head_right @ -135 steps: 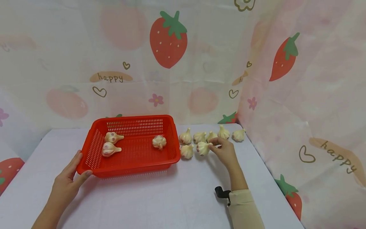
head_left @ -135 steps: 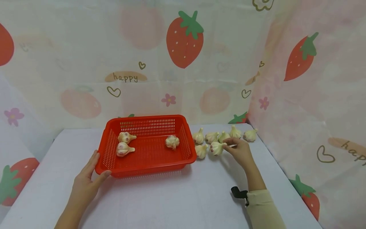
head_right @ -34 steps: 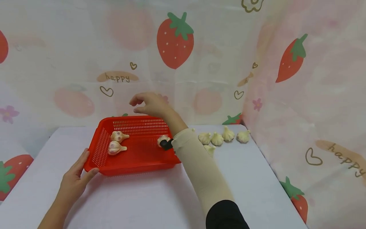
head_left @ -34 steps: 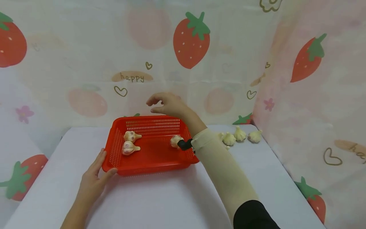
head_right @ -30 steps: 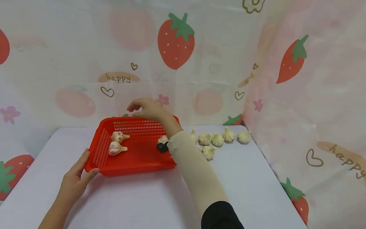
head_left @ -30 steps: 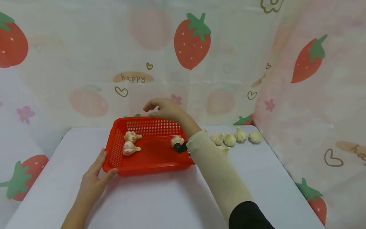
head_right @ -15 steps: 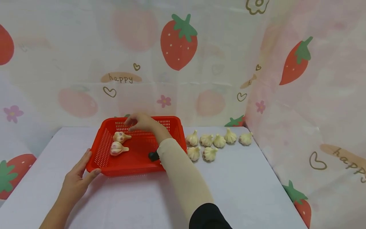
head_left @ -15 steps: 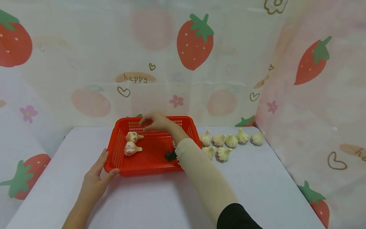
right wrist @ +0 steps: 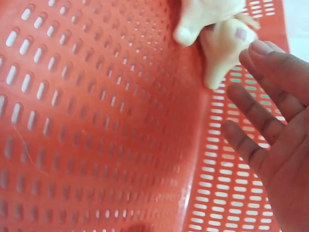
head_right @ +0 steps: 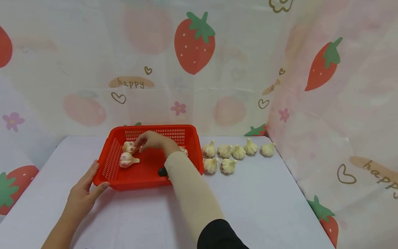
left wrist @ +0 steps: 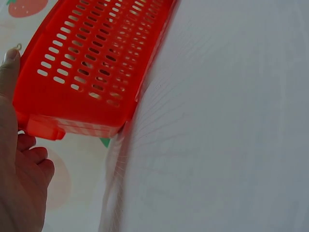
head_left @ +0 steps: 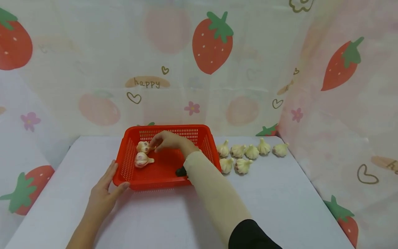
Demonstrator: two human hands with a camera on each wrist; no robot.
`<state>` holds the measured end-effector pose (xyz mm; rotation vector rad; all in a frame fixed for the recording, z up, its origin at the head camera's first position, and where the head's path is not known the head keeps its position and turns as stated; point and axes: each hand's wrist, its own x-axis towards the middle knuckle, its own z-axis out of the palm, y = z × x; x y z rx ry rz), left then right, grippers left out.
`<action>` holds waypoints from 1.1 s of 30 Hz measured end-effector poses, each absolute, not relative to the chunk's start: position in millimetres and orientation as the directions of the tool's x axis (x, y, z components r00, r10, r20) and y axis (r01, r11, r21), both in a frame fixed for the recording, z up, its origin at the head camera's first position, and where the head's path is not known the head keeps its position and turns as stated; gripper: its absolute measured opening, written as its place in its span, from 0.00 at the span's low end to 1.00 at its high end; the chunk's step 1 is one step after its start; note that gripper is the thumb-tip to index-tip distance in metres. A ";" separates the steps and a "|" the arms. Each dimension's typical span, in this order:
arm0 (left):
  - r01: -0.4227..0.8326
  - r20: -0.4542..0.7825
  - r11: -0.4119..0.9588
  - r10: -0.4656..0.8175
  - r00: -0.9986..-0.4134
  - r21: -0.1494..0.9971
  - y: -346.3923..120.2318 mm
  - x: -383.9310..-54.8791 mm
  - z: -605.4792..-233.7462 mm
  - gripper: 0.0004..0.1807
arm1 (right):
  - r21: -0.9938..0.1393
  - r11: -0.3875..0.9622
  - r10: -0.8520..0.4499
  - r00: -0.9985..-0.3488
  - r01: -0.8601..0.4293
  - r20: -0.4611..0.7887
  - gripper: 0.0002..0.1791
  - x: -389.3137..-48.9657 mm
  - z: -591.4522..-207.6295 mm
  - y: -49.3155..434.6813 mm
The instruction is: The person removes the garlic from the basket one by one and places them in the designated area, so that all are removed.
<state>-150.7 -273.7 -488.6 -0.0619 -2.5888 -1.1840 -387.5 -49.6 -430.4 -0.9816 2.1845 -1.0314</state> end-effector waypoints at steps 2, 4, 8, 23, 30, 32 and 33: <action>0.162 0.286 0.658 -0.085 -0.955 0.736 -273.7 -150.9 -488.2 0.48 | -0.818 0.442 -0.799 -0.577 -0.369 -0.171 0.16 -386.9 -432.3 -51.3; 0.168 0.292 0.657 -0.083 -0.953 0.735 -273.3 -151.5 -488.9 0.48 | -0.820 0.449 -0.803 -0.563 -0.356 -0.196 0.16 -385.7 -434.2 -52.2; 0.176 0.299 0.657 -0.079 -0.951 0.733 -271.9 -152.3 -491.1 0.47 | -0.812 0.487 -0.790 -0.559 -0.321 -0.253 0.17 -382.4 -437.5 -51.6; 0.171 0.301 0.665 -0.085 -0.950 0.727 -274.7 -151.0 -491.3 0.47 | -0.764 0.558 -0.744 -0.603 -0.323 -0.288 0.17 -381.0 -454.9 -57.2; 0.174 0.307 0.664 -0.088 -0.948 0.727 -273.8 -151.5 -490.5 0.47 | -0.732 0.594 -0.724 -0.618 -0.334 -0.307 0.15 -380.8 -460.5 -61.1; 0.169 0.304 0.665 -0.092 -0.948 0.727 -273.5 -151.1 -490.1 0.47 | -0.721 0.604 -0.721 -0.617 -0.340 -0.314 0.15 -380.7 -460.2 -62.1; 0.167 0.303 0.665 -0.094 -0.948 0.728 -273.4 -151.0 -489.8 0.47 | -0.716 0.608 -0.721 -0.616 -0.344 -0.316 0.15 -380.6 -459.8 -62.5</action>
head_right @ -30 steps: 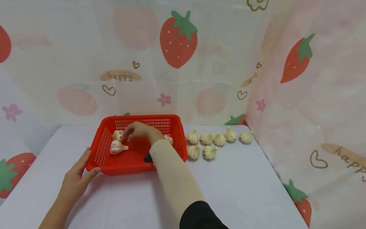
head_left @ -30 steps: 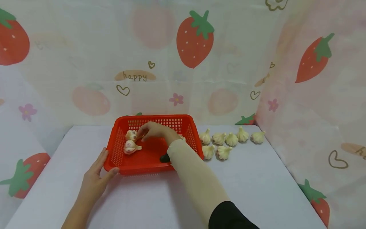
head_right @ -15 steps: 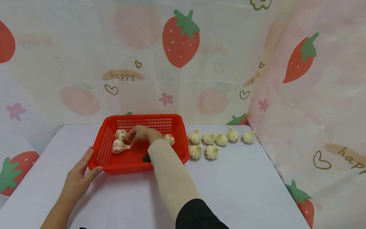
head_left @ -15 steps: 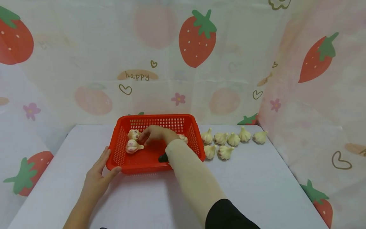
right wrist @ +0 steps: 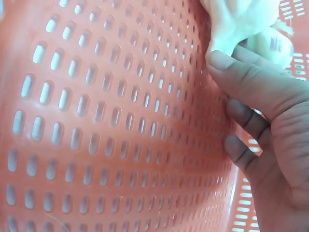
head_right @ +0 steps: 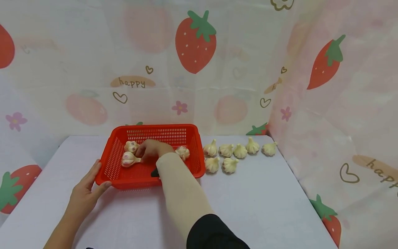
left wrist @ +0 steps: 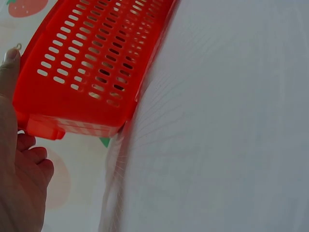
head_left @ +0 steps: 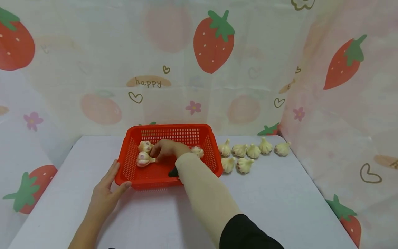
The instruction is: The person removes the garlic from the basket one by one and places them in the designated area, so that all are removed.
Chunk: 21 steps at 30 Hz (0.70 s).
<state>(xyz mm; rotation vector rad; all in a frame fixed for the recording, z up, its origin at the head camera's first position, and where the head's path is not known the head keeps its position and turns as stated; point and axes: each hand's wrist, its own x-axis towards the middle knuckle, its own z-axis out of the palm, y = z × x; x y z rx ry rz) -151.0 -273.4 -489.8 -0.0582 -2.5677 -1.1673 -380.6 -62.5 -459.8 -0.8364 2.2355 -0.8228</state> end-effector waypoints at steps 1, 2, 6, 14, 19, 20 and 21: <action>0.165 0.302 0.666 -0.095 -0.948 0.727 -273.2 -150.8 -489.6 0.47 | -0.711 0.612 -0.720 -0.617 -0.346 -0.319 0.15 -380.5 -459.9 -62.7; 0.163 0.302 0.668 -0.096 -0.949 0.726 -273.0 -150.7 -489.4 0.47 | -0.704 0.615 -0.720 -0.617 -0.354 -0.318 0.15 -380.7 -460.3 -63.2; 0.160 0.299 0.670 -0.097 -0.949 0.725 -272.3 -150.6 -488.0 0.47 | -0.687 0.628 -0.715 -0.619 -0.366 -0.325 0.15 -380.7 -460.7 -65.4; 0.162 0.299 0.670 -0.094 -0.950 0.725 -273.8 -151.2 -487.5 0.47 | -0.678 0.626 -0.723 -0.614 -0.386 -0.317 0.09 -380.2 -461.2 -70.3; 0.161 0.293 0.666 -0.090 -0.952 0.728 -273.9 -151.3 -489.1 0.48 | -0.661 0.625 -0.733 -0.603 -0.416 -0.313 0.03 -378.7 -456.9 -71.3; 0.160 0.292 0.665 -0.091 -0.952 0.729 -274.0 -151.2 -489.5 0.48 | -0.651 0.626 -0.736 -0.600 -0.429 -0.313 0.03 -378.4 -455.1 -71.9; 0.160 0.292 0.666 -0.090 -0.952 0.728 -274.0 -150.9 -489.6 0.48 | -0.639 0.629 -0.738 -0.598 -0.443 -0.312 0.03 -378.3 -453.1 -72.7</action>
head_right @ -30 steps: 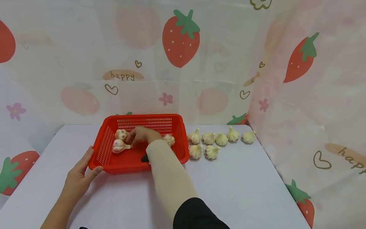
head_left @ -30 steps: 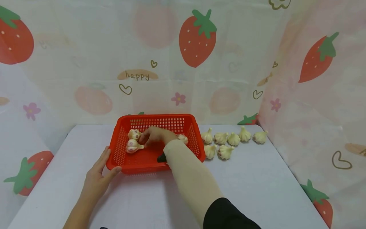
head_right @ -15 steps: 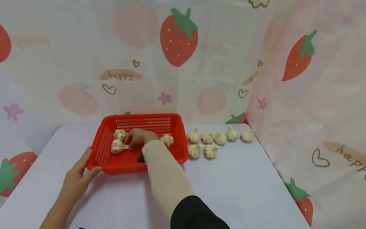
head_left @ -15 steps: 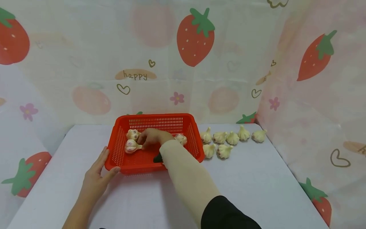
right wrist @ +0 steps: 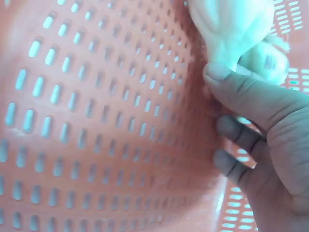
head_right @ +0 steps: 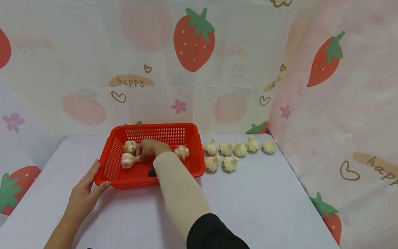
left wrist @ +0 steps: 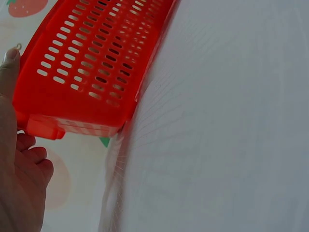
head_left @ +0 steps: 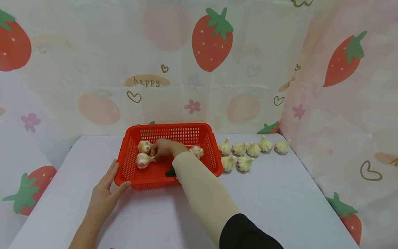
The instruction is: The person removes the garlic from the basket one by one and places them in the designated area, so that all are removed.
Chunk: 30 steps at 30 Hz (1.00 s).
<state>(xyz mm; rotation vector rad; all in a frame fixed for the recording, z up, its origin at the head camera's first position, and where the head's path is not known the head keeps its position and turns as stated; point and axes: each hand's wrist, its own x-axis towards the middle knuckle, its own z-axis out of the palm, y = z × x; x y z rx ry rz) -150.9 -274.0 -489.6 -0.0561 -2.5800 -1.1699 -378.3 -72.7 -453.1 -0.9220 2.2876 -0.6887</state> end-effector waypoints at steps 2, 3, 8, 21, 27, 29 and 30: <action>0.164 0.296 0.667 -0.088 -0.951 0.727 -273.5 -150.6 -489.2 0.48 | -0.614 0.637 -0.737 -0.602 -0.467 -0.307 0.03 -378.2 -448.4 -73.8; 0.164 0.298 0.669 -0.090 -0.950 0.725 -273.3 -150.7 -489.1 0.48 | -0.603 0.639 -0.737 -0.605 -0.478 -0.301 0.03 -378.3 -446.2 -74.5; 0.170 0.309 0.673 -0.091 -0.947 0.720 -272.6 -151.3 -488.7 0.47 | -0.574 0.647 -0.734 -0.616 -0.503 -0.287 0.04 -378.7 -438.9 -76.6; 0.173 0.303 0.665 -0.085 -0.949 0.727 -273.0 -152.5 -488.3 0.47 | -0.587 0.636 -0.713 -0.672 -0.501 -0.199 0.02 -377.2 -415.9 -69.0; 0.177 0.309 0.666 -0.084 -0.947 0.724 -273.7 -151.8 -489.8 0.47 | -0.615 0.641 -0.685 -0.704 -0.459 -0.188 0.01 -374.4 -401.5 -64.0; 0.181 0.313 0.666 -0.083 -0.946 0.724 -274.3 -151.6 -489.7 0.48 | -0.628 0.626 -0.687 -0.708 -0.462 -0.164 0.01 -372.3 -395.1 -62.8; 0.183 0.316 0.667 -0.083 -0.945 0.722 -274.5 -151.5 -489.6 0.48 | -0.632 0.618 -0.689 -0.710 -0.468 -0.149 0.01 -371.4 -392.0 -62.1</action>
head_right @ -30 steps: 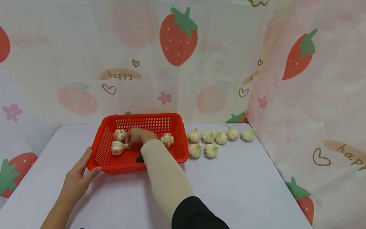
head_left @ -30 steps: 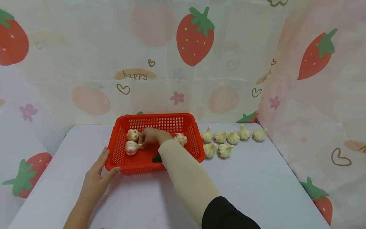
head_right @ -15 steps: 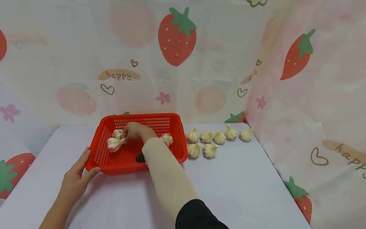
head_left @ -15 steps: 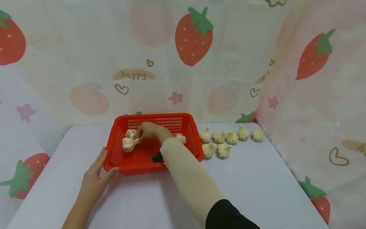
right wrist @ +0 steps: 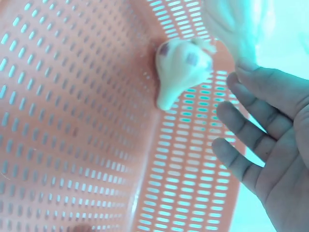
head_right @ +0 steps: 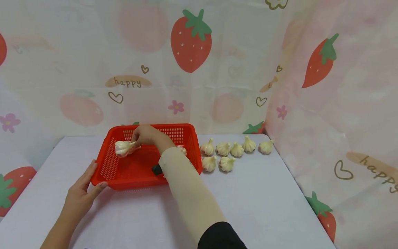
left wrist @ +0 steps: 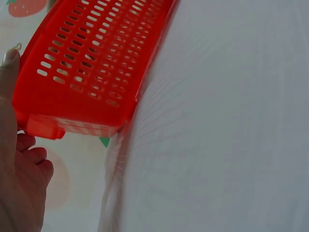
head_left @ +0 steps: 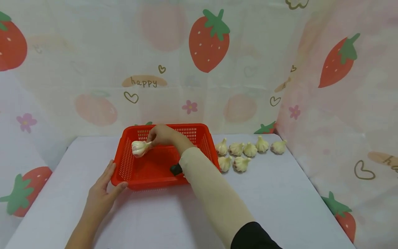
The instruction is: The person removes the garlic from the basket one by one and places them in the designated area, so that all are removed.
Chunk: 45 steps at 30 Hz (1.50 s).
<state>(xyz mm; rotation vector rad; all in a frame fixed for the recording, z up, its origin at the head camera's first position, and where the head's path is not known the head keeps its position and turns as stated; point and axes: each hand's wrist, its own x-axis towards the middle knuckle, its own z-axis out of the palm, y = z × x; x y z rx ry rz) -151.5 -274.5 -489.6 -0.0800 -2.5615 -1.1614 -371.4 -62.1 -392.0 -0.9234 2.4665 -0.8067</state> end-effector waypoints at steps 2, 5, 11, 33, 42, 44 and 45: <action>0.184 0.317 0.670 -0.080 -0.945 0.719 -274.2 -151.8 -488.8 0.47 | -0.635 0.599 -0.697 -0.708 -0.488 -0.113 0.02 -369.5 -385.2 -60.5; 0.186 0.316 0.673 -0.075 -0.946 0.716 -273.2 -152.8 -488.4 0.47 | -0.620 0.588 -0.699 -0.712 -0.519 -0.067 0.03 -367.8 -376.4 -57.4; 0.184 0.307 0.663 -0.072 -0.949 0.725 -273.2 -154.0 -489.7 0.48 | -0.625 0.563 -0.695 -0.719 -0.542 -0.002 0.02 -364.9 -363.8 -46.2; 0.162 0.289 0.669 -0.082 -0.954 0.725 -273.0 -150.0 -485.1 0.48 | -0.730 0.457 -0.589 -0.788 -0.508 0.180 0.07 -340.8 -349.5 8.2; 0.167 0.306 0.685 -0.086 -0.948 0.710 -272.3 -148.4 -490.2 0.47 | -0.770 0.390 -0.496 -0.820 -0.505 0.287 0.06 -321.2 -354.6 28.3; 0.177 0.317 0.684 -0.084 -0.945 0.708 -272.1 -148.4 -490.3 0.47 | -0.782 0.371 -0.469 -0.828 -0.500 0.307 0.07 -316.7 -354.2 33.0; 0.182 0.322 0.683 -0.083 -0.943 0.708 -271.7 -148.3 -489.9 0.47 | -0.789 0.358 -0.457 -0.831 -0.499 0.318 0.07 -314.4 -354.1 35.3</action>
